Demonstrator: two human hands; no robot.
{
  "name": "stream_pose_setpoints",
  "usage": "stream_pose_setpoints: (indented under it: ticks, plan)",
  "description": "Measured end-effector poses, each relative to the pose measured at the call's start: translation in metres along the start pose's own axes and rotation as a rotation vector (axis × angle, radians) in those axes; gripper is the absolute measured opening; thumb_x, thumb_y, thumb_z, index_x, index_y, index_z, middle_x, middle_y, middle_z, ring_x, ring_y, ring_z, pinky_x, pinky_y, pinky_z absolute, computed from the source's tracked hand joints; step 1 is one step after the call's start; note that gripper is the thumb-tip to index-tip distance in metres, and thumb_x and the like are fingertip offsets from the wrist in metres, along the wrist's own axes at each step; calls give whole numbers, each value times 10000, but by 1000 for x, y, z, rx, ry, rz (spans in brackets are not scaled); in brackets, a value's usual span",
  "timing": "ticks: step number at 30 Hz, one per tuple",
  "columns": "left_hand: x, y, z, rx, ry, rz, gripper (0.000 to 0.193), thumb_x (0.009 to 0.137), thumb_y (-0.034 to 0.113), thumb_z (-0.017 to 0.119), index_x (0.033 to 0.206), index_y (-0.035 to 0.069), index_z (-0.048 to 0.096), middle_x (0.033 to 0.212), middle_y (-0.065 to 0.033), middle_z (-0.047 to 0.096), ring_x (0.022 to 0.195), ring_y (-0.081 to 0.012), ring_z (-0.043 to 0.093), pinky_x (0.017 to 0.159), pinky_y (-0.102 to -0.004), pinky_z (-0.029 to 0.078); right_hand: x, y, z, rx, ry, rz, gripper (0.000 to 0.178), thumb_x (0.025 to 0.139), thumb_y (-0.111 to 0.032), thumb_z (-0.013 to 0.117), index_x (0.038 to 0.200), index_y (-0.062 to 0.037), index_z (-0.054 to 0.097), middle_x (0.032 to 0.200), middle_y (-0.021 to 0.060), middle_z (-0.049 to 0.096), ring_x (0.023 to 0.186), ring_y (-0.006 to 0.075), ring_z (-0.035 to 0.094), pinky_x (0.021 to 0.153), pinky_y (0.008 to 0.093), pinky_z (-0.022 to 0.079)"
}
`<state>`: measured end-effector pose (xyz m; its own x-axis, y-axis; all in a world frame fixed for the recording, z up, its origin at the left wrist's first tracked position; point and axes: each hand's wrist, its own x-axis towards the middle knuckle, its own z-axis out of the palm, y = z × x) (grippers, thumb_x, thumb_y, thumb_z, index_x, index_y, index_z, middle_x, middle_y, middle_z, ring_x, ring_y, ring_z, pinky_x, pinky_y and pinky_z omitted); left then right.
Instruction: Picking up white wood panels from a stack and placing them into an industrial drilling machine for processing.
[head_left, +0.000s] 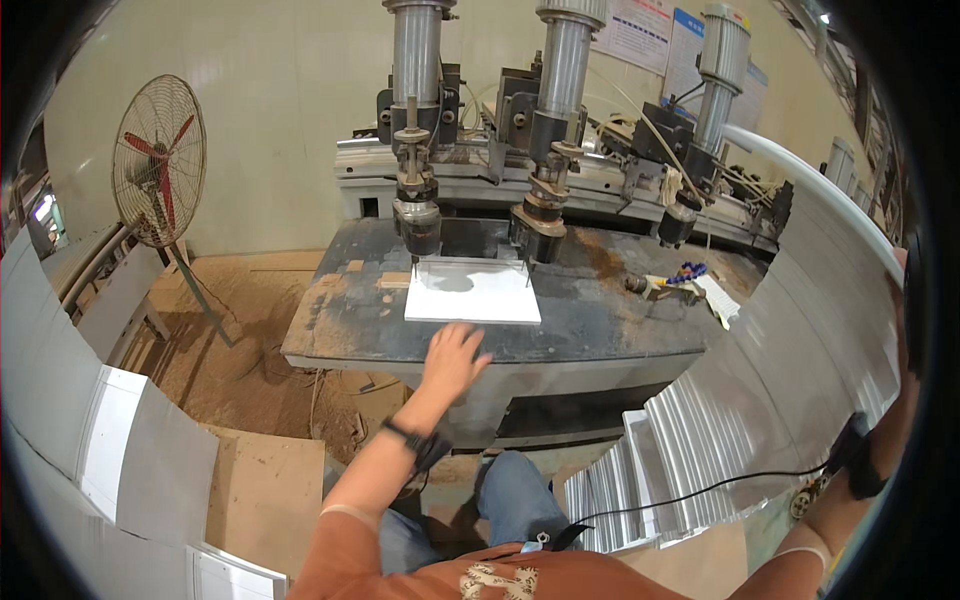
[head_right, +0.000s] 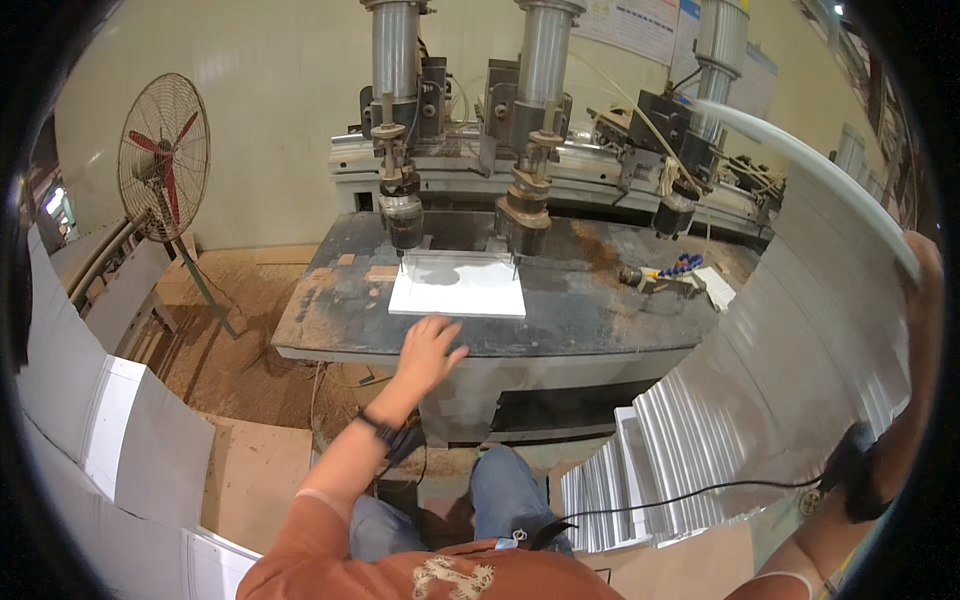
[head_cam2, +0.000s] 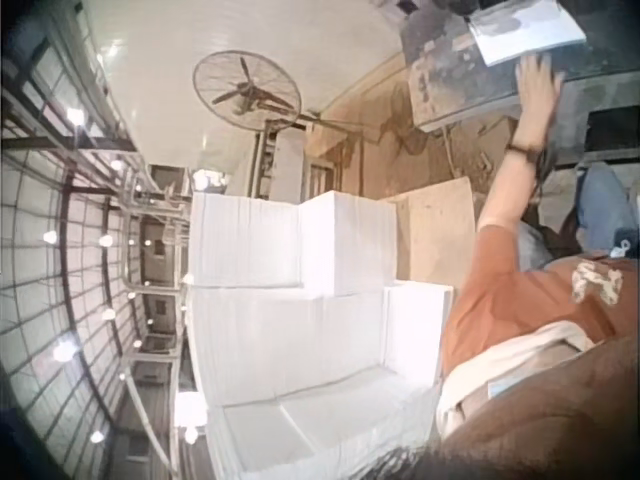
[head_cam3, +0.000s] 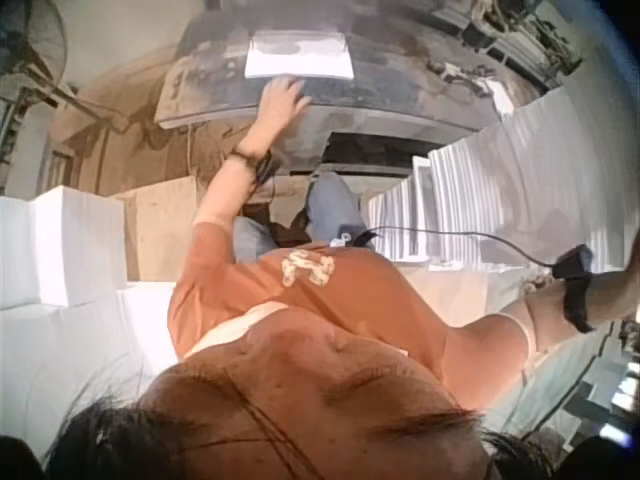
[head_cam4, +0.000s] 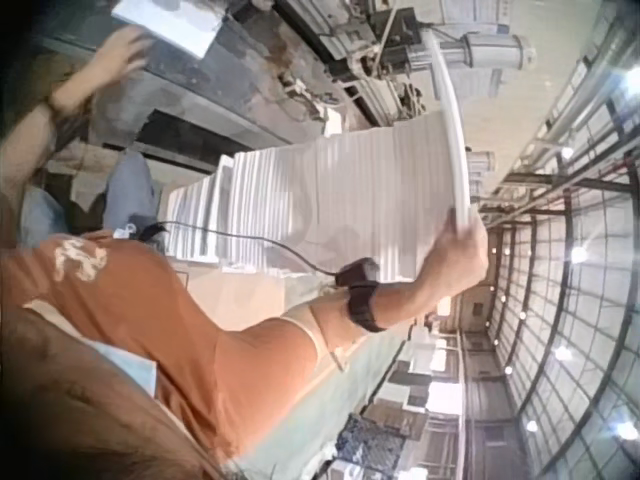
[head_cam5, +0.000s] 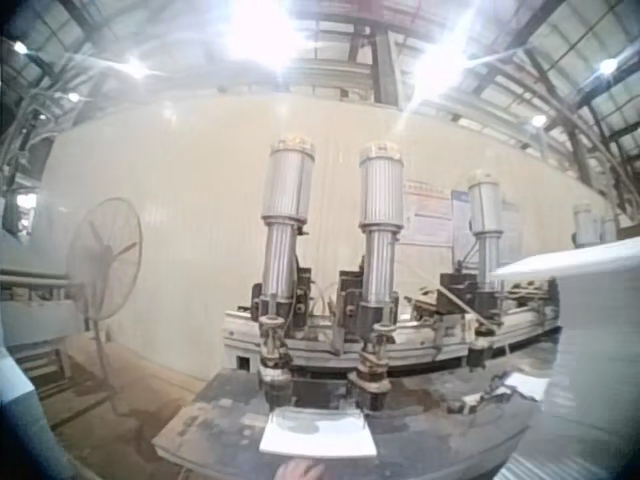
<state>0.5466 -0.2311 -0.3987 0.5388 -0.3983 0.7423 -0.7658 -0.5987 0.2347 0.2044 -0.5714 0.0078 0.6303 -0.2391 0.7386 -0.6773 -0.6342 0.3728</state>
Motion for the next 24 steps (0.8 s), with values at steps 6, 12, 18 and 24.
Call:
stream_pose_setpoints:
  ticks: [6,12,18,24]
  plan:
    - [35,-41,82,273,-166,-270,759,798,627,532,1277,38,502,1277,-140,504,1253,-332,386,1037,-594,235,-12,-163,68,871,316,-355,466,649,166,546,1053,-42,649,1063,147,657,1037,296,616,912,355,479]
    - [-48,8,9,190,-132,32,423,718,266,672,1097,91,605,920,-103,515,936,-269,498,785,-355,446,-54,-340,202,1259,-66,-595,401,651,25,681,1024,-119,668,1021,113,667,953,283,640,830,357,520]
    - [-152,63,-147,362,-254,138,373,718,107,570,1087,104,624,869,-14,547,779,-162,552,681,-271,466,-82,-438,333,1218,-151,-579,479,669,-188,780,1104,-81,610,1175,110,608,1155,345,526,941,401,459]
    - [-219,160,-264,640,-274,-286,381,687,106,583,1061,103,654,924,2,607,777,-174,540,665,-285,455,-70,-498,398,1165,-69,-689,516,769,-326,717,1153,-6,590,1258,202,543,1197,388,464,1009,429,385]
